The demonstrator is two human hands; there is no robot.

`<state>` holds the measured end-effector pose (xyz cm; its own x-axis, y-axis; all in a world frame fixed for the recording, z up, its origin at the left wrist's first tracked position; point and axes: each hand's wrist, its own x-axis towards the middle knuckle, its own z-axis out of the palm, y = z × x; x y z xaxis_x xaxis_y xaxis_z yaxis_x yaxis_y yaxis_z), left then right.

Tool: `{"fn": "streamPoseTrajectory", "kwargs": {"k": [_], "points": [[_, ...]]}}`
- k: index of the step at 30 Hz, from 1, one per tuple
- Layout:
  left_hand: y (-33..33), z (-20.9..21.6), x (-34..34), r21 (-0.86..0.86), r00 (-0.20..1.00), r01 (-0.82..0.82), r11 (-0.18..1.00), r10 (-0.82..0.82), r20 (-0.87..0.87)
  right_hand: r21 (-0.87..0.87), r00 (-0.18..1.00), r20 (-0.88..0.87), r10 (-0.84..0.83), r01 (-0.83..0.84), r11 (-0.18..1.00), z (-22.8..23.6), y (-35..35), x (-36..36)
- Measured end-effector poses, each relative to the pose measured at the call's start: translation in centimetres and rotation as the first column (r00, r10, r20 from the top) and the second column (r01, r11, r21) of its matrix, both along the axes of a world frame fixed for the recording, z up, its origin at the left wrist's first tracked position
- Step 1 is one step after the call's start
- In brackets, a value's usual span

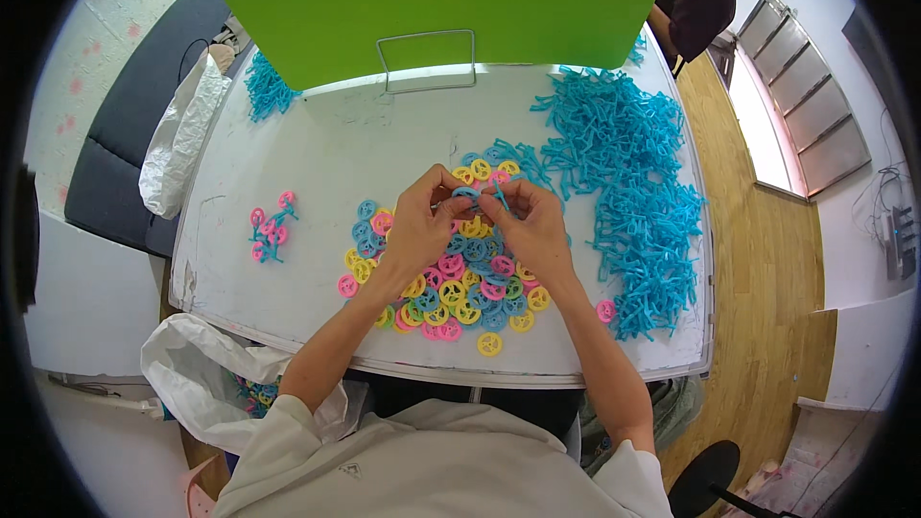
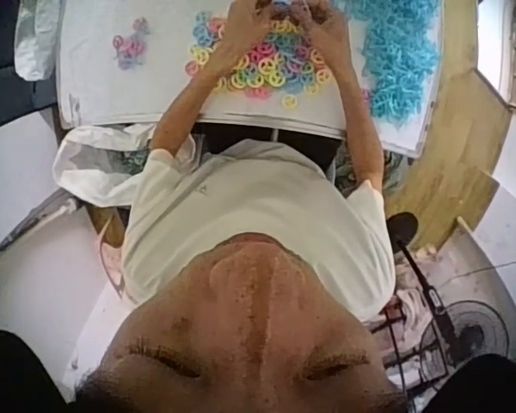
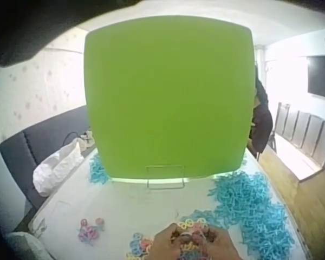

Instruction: Assembling small yellow and pink plastic smiley-face components into circular units at a table.

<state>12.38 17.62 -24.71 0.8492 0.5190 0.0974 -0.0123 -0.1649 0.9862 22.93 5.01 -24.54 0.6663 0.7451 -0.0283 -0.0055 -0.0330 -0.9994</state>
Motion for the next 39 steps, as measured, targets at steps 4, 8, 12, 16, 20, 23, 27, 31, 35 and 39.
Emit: {"fn": "streamPoseTrajectory", "kwargs": {"k": [4, 8, 12, 16, 20, 23, 27, 31, 35, 39], "points": [[0.0, 0.5, 0.1, 0.036, 0.999, -0.033, 0.999, 0.032, 0.043, 0.001, 0.993, -0.114, 0.042, -0.042, 0.999, 0.0, -0.1, 0.4], [0.2, 2.2, 0.0, -0.155, 0.997, -0.065, 0.986, 0.071, 0.036, 0.06, 0.998, -0.006, -0.063, 0.063, 0.996, 1.4, 0.0, -0.7], [0.7, 1.6, -0.1, -0.193, 0.998, 0.005, 0.981, 0.009, 0.067, 0.013, 0.959, 0.267, -0.098, 0.098, 0.995, 1.7, -0.3, -0.6], [0.3, 2.1, -0.2, -0.26, 0.995, 0.052, 0.964, -0.026, 0.101, 0.027, 0.946, 0.288, -0.15, 0.148, 0.989, 1.8, -0.4, -0.4], [0.0, 2.2, -0.3, -0.325, 0.992, 0.048, 0.945, -0.006, 0.129, -0.016, 0.977, 0.147, -0.153, 0.157, 0.987, 1.3, -0.1, -0.1], [-0.8, 2.1, -0.1, -0.319, 0.987, -0.029, 0.947, 0.077, 0.139, 0.018, 0.984, 0.035, -0.176, 0.175, 0.984, 1.1, 0.1, -0.3], [-1.3, 2.1, 0.0, -0.263, 0.979, -0.111, 0.958, 0.151, 0.135, 0.012, 0.964, 0.114, -0.24, 0.241, 0.971, 0.9, 0.1, -0.7], [-0.5, 2.0, -0.2, -0.216, 0.991, -0.082, 0.973, 0.103, 0.087, 0.074, 0.89, 0.376, -0.257, 0.248, 0.966, 1.0, 0.1, -1.4], [1.0, 1.5, -0.8, -0.249, 0.997, 0.029, 0.968, -0.012, 0.071, 0.073, 0.849, 0.522, -0.083, 0.053, 0.996, 0.8, -0.1, -0.4], [3.3, 2.7, -0.8, -0.302, 0.988, -0.109, 0.947, 0.135, 0.068, 0.029, 0.834, 0.525, -0.171, 0.184, 0.983, 2.0, -1.8, 2.2]]}}
